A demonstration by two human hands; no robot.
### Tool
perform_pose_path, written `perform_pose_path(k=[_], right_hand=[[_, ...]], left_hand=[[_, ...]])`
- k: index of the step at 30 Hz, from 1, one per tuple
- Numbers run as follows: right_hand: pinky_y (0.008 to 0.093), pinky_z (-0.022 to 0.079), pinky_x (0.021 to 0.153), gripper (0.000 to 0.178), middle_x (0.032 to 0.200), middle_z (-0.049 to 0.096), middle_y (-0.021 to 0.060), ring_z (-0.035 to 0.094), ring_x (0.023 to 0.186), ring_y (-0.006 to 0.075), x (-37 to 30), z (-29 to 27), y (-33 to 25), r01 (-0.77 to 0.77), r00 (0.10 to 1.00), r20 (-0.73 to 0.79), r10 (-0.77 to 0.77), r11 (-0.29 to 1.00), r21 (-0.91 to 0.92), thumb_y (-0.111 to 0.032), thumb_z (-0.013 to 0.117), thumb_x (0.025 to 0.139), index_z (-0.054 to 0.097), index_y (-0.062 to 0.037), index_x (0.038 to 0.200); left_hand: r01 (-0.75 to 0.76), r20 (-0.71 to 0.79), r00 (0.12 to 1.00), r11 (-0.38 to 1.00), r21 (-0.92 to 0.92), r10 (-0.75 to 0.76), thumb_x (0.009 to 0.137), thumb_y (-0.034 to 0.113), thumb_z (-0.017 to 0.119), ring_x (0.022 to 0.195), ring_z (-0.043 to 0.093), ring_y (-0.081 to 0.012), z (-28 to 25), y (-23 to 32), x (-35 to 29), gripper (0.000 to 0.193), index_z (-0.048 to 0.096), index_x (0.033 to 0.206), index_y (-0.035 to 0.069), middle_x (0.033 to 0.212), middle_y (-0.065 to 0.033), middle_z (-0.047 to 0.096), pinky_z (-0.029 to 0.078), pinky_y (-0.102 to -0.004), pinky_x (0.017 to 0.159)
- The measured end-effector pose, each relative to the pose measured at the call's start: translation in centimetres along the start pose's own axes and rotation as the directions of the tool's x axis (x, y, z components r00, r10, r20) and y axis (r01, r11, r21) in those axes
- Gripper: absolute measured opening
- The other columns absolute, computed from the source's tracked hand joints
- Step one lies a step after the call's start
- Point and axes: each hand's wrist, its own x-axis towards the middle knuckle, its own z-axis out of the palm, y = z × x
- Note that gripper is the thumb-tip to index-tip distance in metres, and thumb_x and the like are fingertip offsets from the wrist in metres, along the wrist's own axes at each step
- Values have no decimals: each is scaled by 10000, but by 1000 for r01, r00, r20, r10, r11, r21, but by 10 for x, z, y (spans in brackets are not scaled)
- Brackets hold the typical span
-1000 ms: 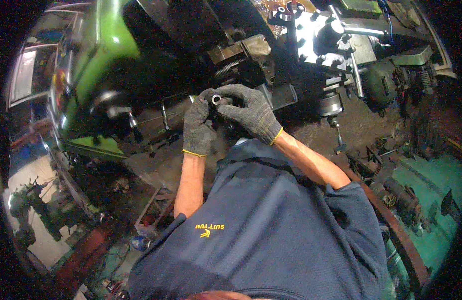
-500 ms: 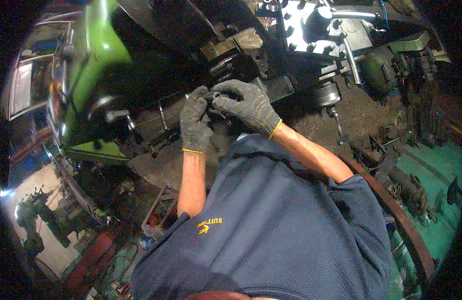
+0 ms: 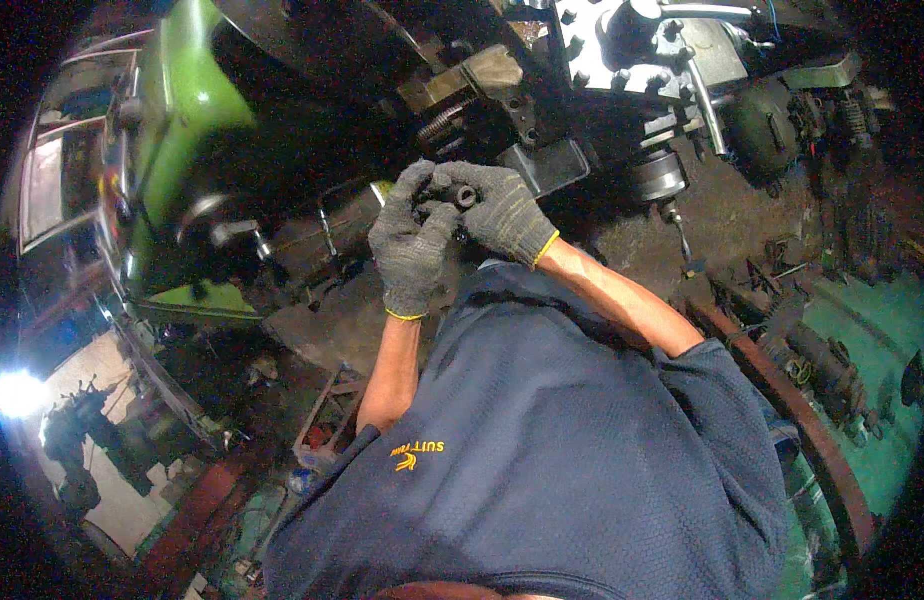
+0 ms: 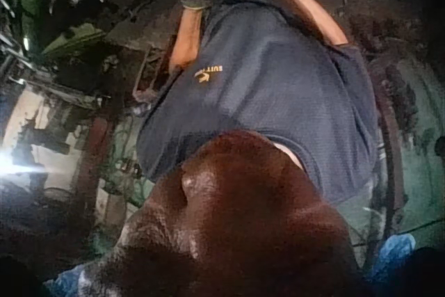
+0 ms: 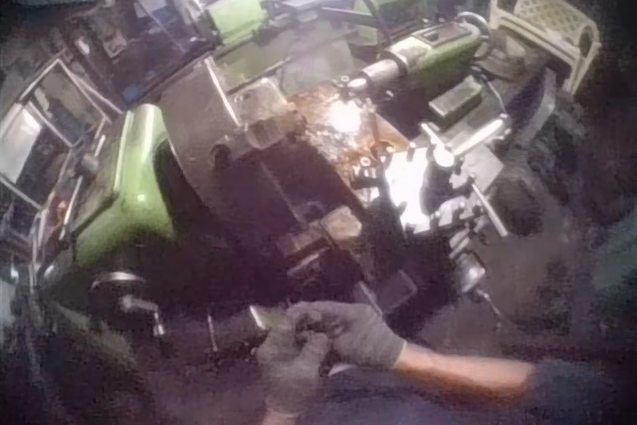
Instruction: The person operates a green industrial lathe, using a brush to apply lubricant to the workpiece and adjusting the machine's controls. They manipulate the tool post and handle a small metal component while the lathe is running.
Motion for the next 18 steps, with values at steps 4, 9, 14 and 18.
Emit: perform_pose_path(k=[4,9,14,18], right_hand=[[426,555,898,351,1123,731,131,697,1027,332,-1,0,4,134,987,-50,-152,958,-252,-104,674,837,713,-124,1186],[477,541,916,330,1112,729,131,678,1042,363,-1,0,3,151,980,-69,-185,927,-343,-180,660,856,713,-128,1178],[454,550,905,336,1121,729,137,681,1043,363,0,1,6,164,981,-56,-185,950,-266,-152,670,855,712,-121,1187],[431,556,903,353,1140,728,144,685,1049,359,3,5,14,189,976,-69,-208,957,-218,-126,676,851,715,-125,1202]], left_hand=[[82,16,997,988,-129,-81,852,-67,691,1006,653,-132,-4,0,3,506,598,1346,-17,1186,-93,694,538,-284,909],[153,8,988,961,-231,-155,858,-65,695,1029,654,-148,-7,-1,9,515,577,1359,-38,1191,-110,685,547,-288,911],[199,0,979,948,-247,-206,846,-76,695,1026,661,-164,-10,-2,10,531,578,1362,-36,1187,-116,684,556,-294,906],[174,13,984,955,-239,-177,833,-81,699,1036,659,-168,-11,-5,10,538,581,1355,-38,1185,-119,684,550,-295,913]])
